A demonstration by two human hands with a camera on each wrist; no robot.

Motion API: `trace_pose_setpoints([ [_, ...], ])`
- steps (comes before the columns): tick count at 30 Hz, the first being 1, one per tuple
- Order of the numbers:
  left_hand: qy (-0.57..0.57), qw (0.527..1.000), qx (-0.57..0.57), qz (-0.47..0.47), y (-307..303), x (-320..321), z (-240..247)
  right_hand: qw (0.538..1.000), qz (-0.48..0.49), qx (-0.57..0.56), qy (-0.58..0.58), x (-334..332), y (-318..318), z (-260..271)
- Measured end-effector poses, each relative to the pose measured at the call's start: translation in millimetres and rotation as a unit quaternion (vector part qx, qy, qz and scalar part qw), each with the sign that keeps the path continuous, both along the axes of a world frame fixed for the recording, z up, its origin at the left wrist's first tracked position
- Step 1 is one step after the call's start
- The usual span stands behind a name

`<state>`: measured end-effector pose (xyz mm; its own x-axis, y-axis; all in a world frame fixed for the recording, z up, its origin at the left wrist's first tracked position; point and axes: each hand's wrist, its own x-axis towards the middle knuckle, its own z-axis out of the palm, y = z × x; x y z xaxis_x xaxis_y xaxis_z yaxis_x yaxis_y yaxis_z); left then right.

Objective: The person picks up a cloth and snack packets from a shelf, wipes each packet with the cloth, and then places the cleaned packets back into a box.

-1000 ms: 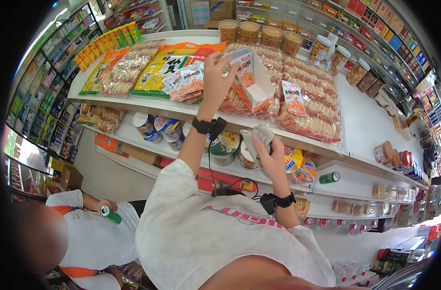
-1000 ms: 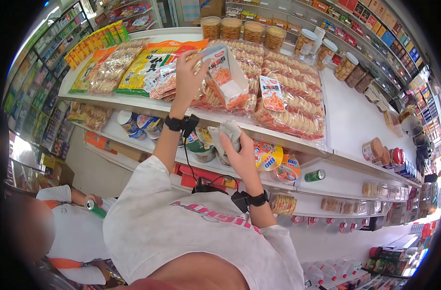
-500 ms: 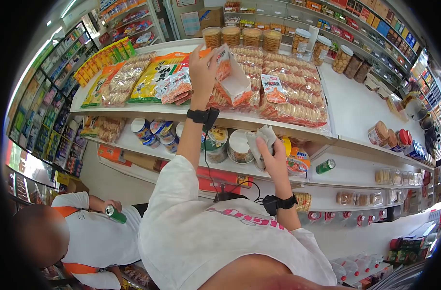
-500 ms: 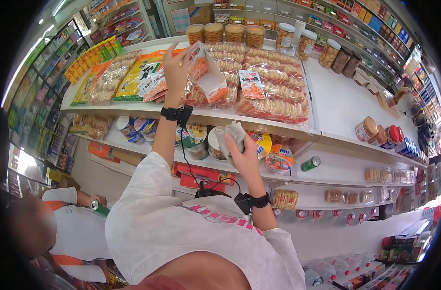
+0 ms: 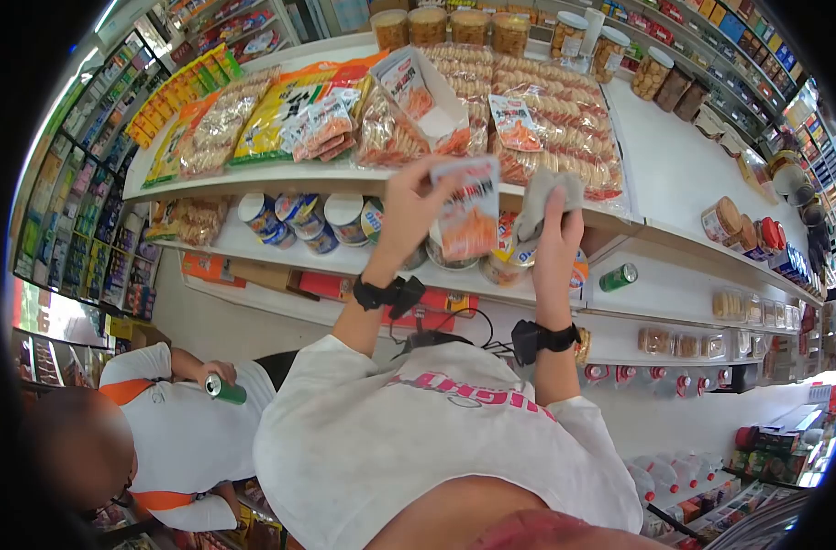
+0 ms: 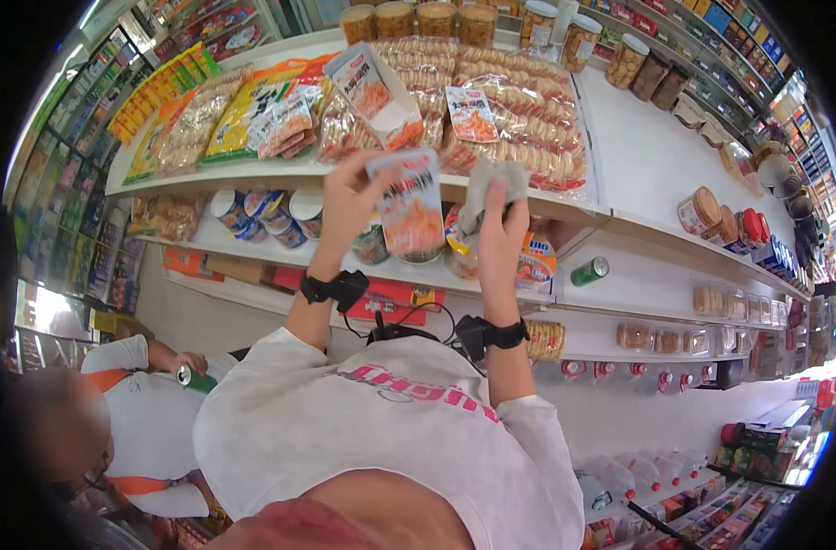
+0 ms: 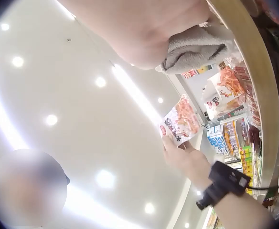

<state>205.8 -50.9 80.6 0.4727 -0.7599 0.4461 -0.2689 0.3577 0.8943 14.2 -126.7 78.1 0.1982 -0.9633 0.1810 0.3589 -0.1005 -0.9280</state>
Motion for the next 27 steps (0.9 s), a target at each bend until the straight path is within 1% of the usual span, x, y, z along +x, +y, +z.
trace_pose_setpoints([
  [3, 0.059, 0.997, 0.010, -0.058, 4.2, -24.0, -37.9, 0.992, 0.040, -0.063, 0.101, 18.7, -8.1, -18.7],
  [4, 0.096, 0.995, 0.023, -0.027, 11.0, -31.3, -34.1, 0.991, 0.071, -0.034, 0.109, 26.9, -3.4, -19.0],
  [6, 0.165, 0.985, 0.041, 0.036, 21.4, -35.0, -21.0, 0.989, 0.096, -0.044, 0.102, 48.8, 12.2, -23.4],
  [8, 0.147, 0.982, 0.005, 0.114, 25.0, -21.8, -30.0, 0.986, 0.139, -0.042, 0.083, 70.7, 26.2, -31.7],
  [9, 0.140, 0.978, -0.012, 0.152, 26.1, -16.4, -31.8, 0.979, 0.168, -0.056, 0.102, 78.6, 32.4, -33.7],
  [10, 0.168, 0.969, -0.040, 0.178, 28.7, -7.6, -32.7, 0.971, 0.195, -0.069, 0.122, 84.7, 38.7, -35.5],
  [11, 0.173, 0.963, -0.058, 0.198, 32.5, 4.9, -32.2, 0.962, 0.221, -0.082, 0.141, 91.6, 45.6, -38.8],
  [13, 0.182, 0.950, -0.092, 0.238, 43.5, 29.9, -28.1, 0.943, 0.309, -0.047, 0.112, 104.4, 63.0, -53.0],
  [15, 0.221, 0.940, -0.093, 0.241, 52.0, 47.1, -28.4, 0.924, 0.313, -0.182, 0.122, 110.5, 76.4, -57.7],
  [16, 0.241, 0.935, -0.095, 0.242, 55.5, 53.7, -28.2, 0.915, 0.291, -0.239, 0.147, 114.8, 76.3, -58.0],
  [19, 0.305, 0.925, -0.040, 0.225, 68.5, 61.8, -26.6, 0.886, 0.396, -0.065, 0.234, 111.0, 70.3, -45.1],
  [22, 0.335, 0.926, -0.031, 0.171, 66.2, 67.8, -34.1, 0.898, 0.374, -0.101, 0.207, 109.4, 63.6, -51.0],
  [25, 0.327, 0.923, -0.108, 0.171, 53.9, 64.6, -42.6, 0.957, 0.234, -0.104, 0.140, 108.1, 55.2, -67.3],
  [26, 0.320, 0.927, -0.101, 0.170, 54.9, 62.8, -44.2, 0.963, 0.222, -0.072, 0.137, 100.3, 47.9, -68.3],
  [27, 0.312, 0.930, -0.094, 0.169, 56.6, 59.4, -43.7, 0.975, 0.200, -0.018, 0.099, 96.0, 38.3, -68.8],
])
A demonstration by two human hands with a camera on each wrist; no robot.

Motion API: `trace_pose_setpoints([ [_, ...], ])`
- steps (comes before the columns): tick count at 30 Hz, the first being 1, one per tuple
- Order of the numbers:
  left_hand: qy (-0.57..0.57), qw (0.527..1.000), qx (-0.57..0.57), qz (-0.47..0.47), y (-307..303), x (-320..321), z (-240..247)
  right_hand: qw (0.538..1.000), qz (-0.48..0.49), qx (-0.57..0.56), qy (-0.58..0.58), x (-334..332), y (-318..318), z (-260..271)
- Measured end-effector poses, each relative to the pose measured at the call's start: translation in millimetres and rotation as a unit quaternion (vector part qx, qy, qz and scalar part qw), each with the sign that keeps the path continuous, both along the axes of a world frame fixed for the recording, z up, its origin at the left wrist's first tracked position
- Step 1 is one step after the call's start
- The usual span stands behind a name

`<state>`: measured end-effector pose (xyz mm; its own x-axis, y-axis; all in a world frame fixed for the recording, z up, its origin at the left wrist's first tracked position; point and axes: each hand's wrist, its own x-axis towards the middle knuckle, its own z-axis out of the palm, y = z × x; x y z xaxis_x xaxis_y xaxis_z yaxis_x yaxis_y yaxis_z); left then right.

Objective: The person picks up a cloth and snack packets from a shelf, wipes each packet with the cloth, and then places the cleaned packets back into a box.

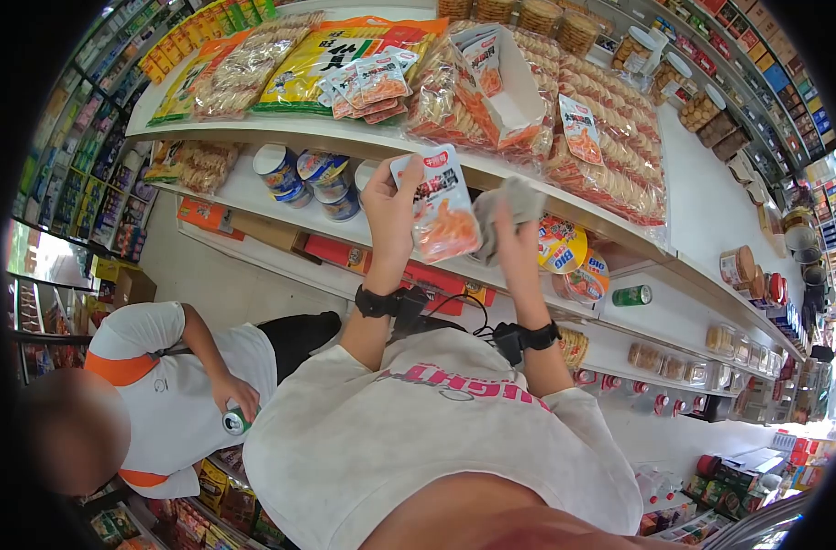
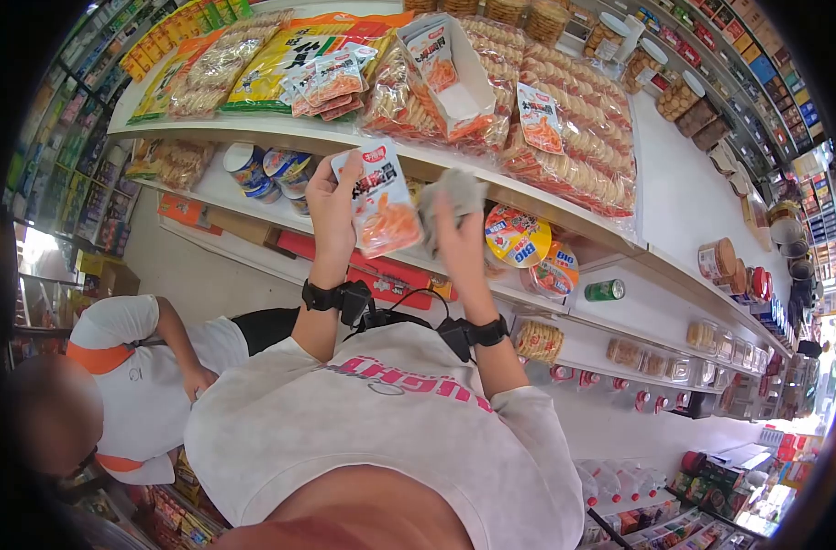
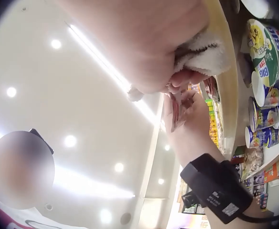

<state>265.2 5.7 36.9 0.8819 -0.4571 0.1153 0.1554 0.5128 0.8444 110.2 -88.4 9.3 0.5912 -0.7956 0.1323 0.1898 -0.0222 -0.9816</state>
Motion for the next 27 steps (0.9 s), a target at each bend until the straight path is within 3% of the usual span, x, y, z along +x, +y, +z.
trace_pose_setpoints([
  [3, -0.014, 1.000, 0.026, -0.011, 2.5, -16.8, 3.9, 0.986, -0.082, 0.140, -0.041, -9.7, -18.1, 7.2],
  [6, -0.021, 0.999, 0.041, -0.027, -2.1, -41.4, 3.5, 0.997, -0.020, 0.067, 0.020, -17.4, -14.9, 7.3],
  [7, -0.024, 0.998, 0.043, -0.033, -3.6, -50.0, 3.3, 0.996, -0.029, 0.033, 0.073, -20.3, 1.1, 30.8],
  [10, -0.042, 0.992, 0.107, -0.057, -0.1, -71.7, 8.5, 0.993, 0.038, -0.107, 0.045, -30.3, 19.0, 25.0],
  [11, -0.049, 0.990, 0.112, -0.069, -1.9, -73.5, -0.1, 0.992, 0.020, -0.122, 0.020, -35.8, 18.6, 15.7],
  [14, -0.285, 0.932, 0.190, 0.114, -12.8, -96.4, -3.8, 0.993, -0.040, -0.114, 0.012, -57.9, 9.7, 12.4],
  [15, -0.340, 0.908, 0.225, 0.097, -12.0, -99.2, -12.9, 0.996, -0.061, -0.061, 0.002, -66.4, 1.4, 5.3],
  [18, -0.307, 0.942, 0.114, -0.069, -17.8, -134.2, -8.0, 0.980, -0.136, -0.146, -0.013, -80.7, -9.9, 13.5],
  [19, -0.230, 0.961, 0.093, -0.121, -19.5, -141.6, -10.2, 0.999, -0.039, -0.029, -0.011, -87.4, 2.4, 17.5],
  [22, -0.004, 0.960, 0.000, -0.279, -22.1, -158.0, -18.0, 0.926, -0.054, -0.373, 0.016, -83.8, 29.7, 45.2],
  [24, 0.125, 0.915, -0.102, -0.370, -18.6, -155.5, -10.0, 0.915, -0.009, -0.401, 0.050, -89.1, 21.0, 37.0],
  [27, 0.144, 0.936, -0.023, -0.321, -13.8, -167.7, -0.2, 0.906, -0.012, -0.418, 0.072, -86.9, 4.1, 39.0],
])
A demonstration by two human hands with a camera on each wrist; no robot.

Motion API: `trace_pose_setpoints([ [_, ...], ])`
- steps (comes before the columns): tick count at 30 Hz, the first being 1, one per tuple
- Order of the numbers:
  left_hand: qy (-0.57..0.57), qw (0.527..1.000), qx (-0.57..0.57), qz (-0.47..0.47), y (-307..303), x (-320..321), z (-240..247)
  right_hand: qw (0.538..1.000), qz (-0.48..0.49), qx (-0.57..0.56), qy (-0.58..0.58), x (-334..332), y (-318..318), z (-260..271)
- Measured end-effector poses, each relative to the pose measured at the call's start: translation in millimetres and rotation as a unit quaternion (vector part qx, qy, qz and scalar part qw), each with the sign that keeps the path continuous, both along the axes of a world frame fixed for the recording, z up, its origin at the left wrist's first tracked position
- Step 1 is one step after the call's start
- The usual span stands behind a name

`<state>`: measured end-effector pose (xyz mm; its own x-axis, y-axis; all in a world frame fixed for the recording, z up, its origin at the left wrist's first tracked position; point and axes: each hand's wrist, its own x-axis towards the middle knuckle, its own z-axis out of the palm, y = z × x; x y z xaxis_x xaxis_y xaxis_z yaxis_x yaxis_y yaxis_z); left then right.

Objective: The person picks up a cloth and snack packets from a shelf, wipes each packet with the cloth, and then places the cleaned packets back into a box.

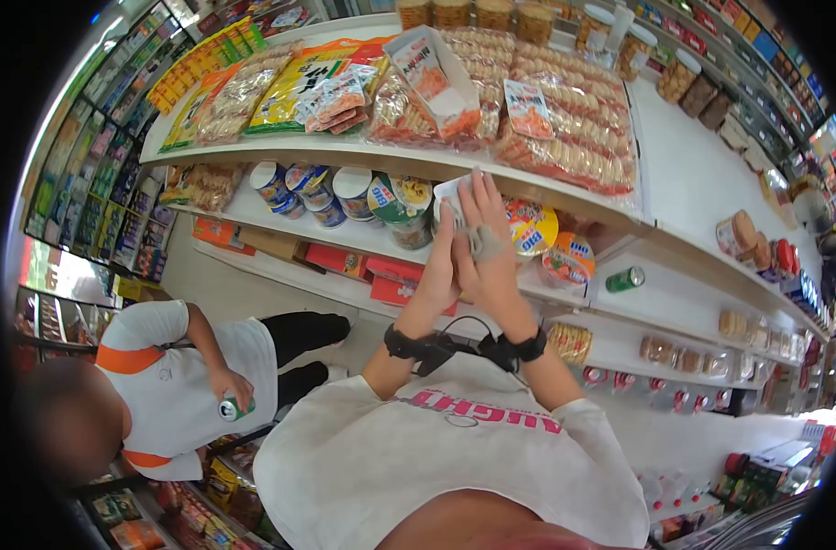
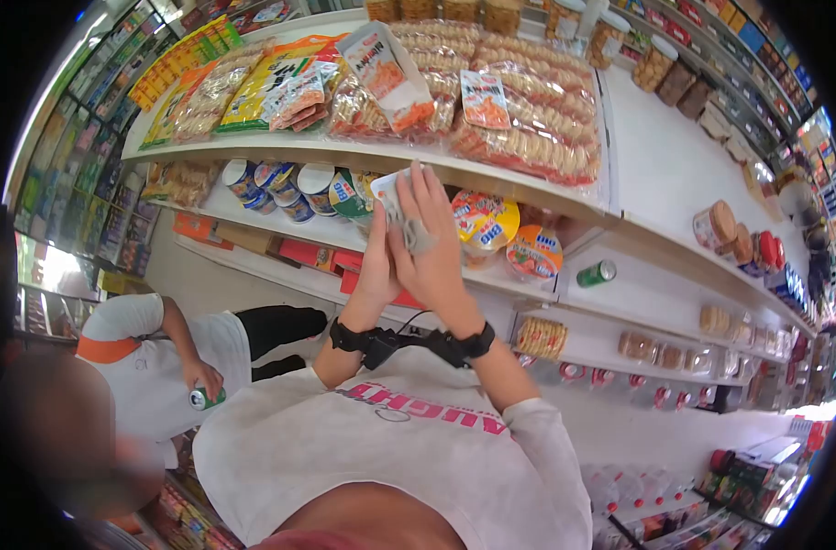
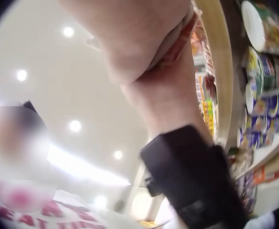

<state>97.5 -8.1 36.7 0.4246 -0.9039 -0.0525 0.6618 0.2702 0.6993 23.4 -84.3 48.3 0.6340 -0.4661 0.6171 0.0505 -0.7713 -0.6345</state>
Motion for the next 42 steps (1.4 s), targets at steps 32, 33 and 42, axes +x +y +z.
trace_pose_setpoints([
  [32, -0.156, 0.981, 0.081, -0.080, -66.7, -97.0, -0.6, 0.995, -0.046, 0.069, -0.059, -151.4, -28.0, -28.2],
  [33, -0.143, 0.982, 0.081, -0.098, -63.9, -104.0, 3.8, 0.993, -0.071, 0.076, -0.057, -156.5, -22.8, -29.9],
  [42, -0.235, 0.961, 0.141, -0.033, -78.3, -149.3, -17.6, 0.941, 0.009, 0.309, -0.137, -185.3, -37.3, -58.3],
])
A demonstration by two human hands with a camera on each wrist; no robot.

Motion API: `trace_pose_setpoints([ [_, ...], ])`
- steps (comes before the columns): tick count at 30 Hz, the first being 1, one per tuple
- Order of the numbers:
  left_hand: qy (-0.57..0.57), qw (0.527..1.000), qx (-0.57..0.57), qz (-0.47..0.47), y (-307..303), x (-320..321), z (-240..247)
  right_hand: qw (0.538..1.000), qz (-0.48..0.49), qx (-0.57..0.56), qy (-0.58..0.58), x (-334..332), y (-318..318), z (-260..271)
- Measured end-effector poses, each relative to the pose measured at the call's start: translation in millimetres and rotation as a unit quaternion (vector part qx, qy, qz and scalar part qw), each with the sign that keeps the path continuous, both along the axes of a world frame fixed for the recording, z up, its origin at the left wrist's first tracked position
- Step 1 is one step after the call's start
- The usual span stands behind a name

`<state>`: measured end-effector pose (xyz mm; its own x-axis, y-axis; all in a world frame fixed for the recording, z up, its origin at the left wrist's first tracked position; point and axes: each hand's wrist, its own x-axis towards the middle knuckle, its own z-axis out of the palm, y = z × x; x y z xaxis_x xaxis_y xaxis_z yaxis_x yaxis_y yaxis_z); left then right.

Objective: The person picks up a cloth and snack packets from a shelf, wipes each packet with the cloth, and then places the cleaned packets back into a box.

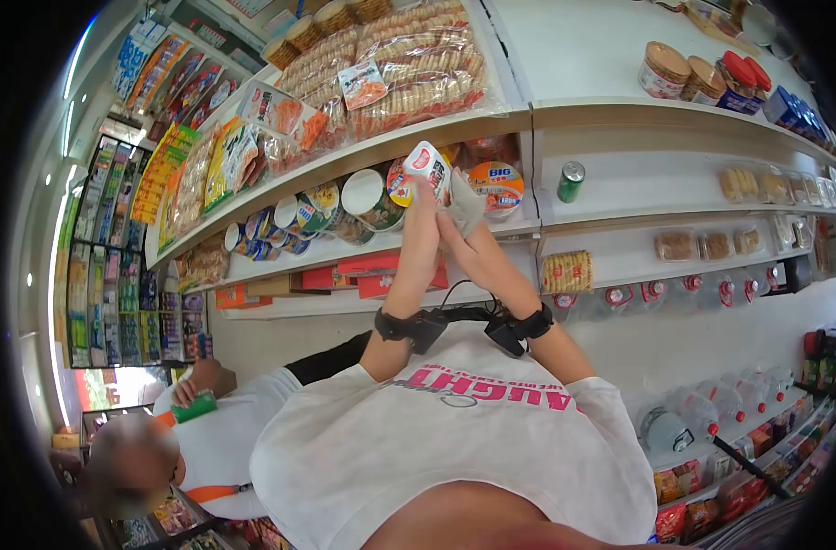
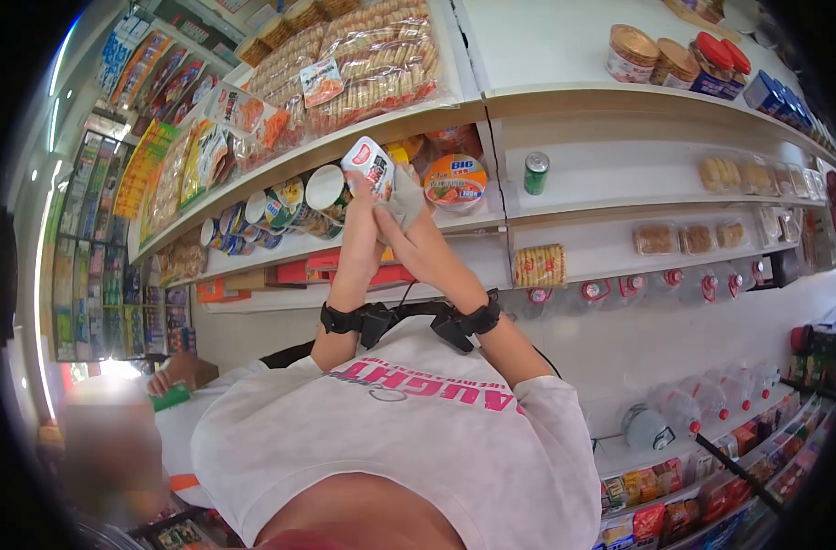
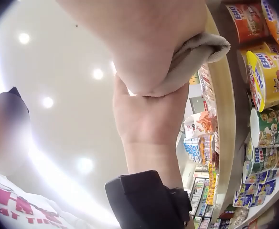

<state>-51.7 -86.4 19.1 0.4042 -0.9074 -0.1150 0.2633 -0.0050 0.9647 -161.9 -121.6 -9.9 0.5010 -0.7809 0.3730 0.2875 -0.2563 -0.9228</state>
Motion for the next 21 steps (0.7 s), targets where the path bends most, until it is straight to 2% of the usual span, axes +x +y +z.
trace_pose_setpoints([
  [2, 0.052, 0.998, -0.004, 0.031, 4.1, 0.0, 7.6, 0.997, 0.065, 0.030, 0.019, 2.2, -0.6, -6.1],
  [5, 0.125, 0.990, -0.001, 0.068, 13.6, 12.7, 14.1, 0.985, 0.111, 0.129, 0.019, 15.3, 5.1, -9.4],
  [7, 0.140, 0.988, -0.035, 0.053, 17.7, 31.8, 11.4, 0.987, 0.107, 0.113, 0.045, 26.9, 2.8, -16.3],
  [11, 0.197, 0.979, -0.035, 0.050, 20.1, 76.2, 7.5, 0.984, 0.114, 0.097, 0.099, 42.3, -4.8, -7.6],
  [14, 0.172, 0.980, -0.065, 0.074, 26.1, 119.6, 12.3, 0.977, 0.119, 0.148, 0.101, 65.5, -16.9, -8.0],
  [17, 0.134, 0.984, -0.057, 0.099, 34.6, 161.5, 15.4, 0.981, 0.125, 0.135, 0.055, 106.2, -12.2, 21.1],
  [20, 0.049, 0.987, 0.021, 0.152, 50.8, 206.3, 5.6, 0.958, 0.234, 0.081, 0.147, 161.9, -9.9, 28.9],
  [21, 0.016, 0.984, 0.021, 0.174, 56.8, 221.1, 7.3, 0.960, 0.221, 0.033, 0.171, 180.4, -10.1, 35.1],
])
